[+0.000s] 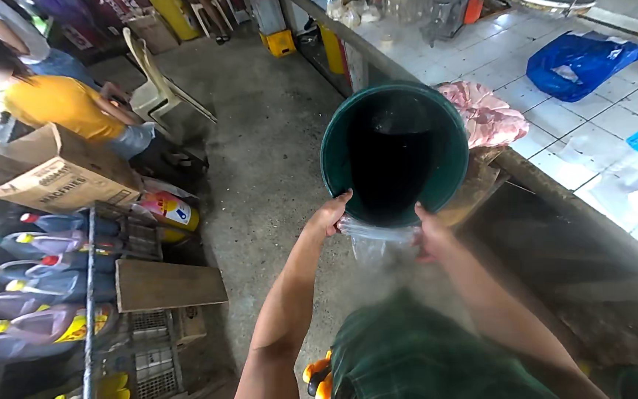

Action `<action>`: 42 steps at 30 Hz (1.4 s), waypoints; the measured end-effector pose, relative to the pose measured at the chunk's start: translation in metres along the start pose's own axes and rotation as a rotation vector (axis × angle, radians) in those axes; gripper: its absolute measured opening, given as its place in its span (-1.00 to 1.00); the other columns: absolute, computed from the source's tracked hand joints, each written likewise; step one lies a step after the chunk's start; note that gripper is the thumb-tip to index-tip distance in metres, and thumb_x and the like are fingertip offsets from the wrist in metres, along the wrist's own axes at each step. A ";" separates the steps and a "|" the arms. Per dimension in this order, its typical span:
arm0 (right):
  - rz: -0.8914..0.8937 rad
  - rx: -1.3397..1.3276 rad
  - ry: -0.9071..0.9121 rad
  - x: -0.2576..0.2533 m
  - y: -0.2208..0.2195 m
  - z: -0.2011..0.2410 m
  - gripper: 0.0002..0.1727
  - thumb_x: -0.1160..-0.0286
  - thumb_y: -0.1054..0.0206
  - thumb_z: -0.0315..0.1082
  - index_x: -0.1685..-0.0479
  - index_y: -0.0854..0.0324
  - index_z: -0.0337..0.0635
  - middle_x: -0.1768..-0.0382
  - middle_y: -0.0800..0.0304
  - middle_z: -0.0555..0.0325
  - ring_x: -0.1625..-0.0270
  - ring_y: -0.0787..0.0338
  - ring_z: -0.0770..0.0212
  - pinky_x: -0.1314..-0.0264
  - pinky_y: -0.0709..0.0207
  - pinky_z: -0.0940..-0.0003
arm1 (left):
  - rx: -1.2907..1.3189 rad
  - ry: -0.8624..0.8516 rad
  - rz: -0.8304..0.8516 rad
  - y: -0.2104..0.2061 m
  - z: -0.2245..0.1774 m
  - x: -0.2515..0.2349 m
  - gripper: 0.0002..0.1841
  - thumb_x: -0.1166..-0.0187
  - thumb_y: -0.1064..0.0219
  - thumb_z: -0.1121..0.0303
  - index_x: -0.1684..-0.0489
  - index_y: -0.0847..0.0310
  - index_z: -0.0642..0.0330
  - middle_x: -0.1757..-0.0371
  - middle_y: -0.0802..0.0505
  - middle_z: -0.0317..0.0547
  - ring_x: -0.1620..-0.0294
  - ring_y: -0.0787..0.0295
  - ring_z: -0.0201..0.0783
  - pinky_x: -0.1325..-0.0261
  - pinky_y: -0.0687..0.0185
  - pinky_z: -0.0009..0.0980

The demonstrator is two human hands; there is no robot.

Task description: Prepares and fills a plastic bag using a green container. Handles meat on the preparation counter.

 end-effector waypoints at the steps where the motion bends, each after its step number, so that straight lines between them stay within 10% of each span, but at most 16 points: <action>1: -0.002 0.001 -0.009 0.000 0.001 -0.003 -0.19 -0.65 -0.08 0.40 -0.41 -0.38 -0.23 0.51 -0.64 -0.03 0.70 -0.61 0.17 0.57 -0.68 0.25 | 0.004 -0.008 0.009 -0.001 0.002 0.000 -0.34 -0.67 -0.06 -0.39 -0.28 -0.60 0.01 0.31 -0.73 -0.06 0.40 -0.69 -0.18 0.33 -0.68 -0.22; 28: -0.026 -0.044 -0.074 -0.009 0.015 -0.051 -0.26 -0.63 -0.08 0.42 -0.06 -0.42 -0.21 0.69 -0.44 0.12 0.75 -0.50 0.19 0.60 -0.61 0.23 | -0.010 0.018 -0.020 -0.009 0.045 -0.001 -0.50 -0.70 -0.15 -0.29 0.09 -0.54 0.00 0.66 -0.36 -0.35 0.80 -0.20 -0.43 0.71 -0.28 -0.52; 35: -0.029 -0.054 -0.054 -0.011 0.016 -0.051 -0.28 -0.63 -0.09 0.41 -0.03 -0.42 -0.19 0.72 -0.38 0.14 0.78 -0.43 0.21 0.64 -0.57 0.25 | -0.018 0.029 -0.013 -0.011 0.053 -0.004 -0.34 -0.66 -0.11 -0.37 -0.30 -0.58 0.02 0.33 -0.64 -0.12 0.50 -0.51 -0.27 0.43 -0.53 -0.32; 42: -0.058 -0.011 -0.063 -0.012 0.017 -0.054 -0.25 -0.59 -0.08 0.46 0.03 -0.42 -0.18 0.73 -0.34 0.17 0.77 -0.43 0.21 0.62 -0.60 0.22 | 0.002 0.000 -0.029 -0.011 0.059 -0.009 -0.39 -0.63 -0.18 -0.35 -0.18 -0.62 0.02 0.39 -0.65 -0.17 0.51 -0.55 -0.29 0.44 -0.56 -0.32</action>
Point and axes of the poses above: each hand's wrist, its own x-axis away from the middle knuckle, its own y-axis out of the back of the hand, z = x × y, the point moved 10 cm from there along -x, towards the middle knuckle
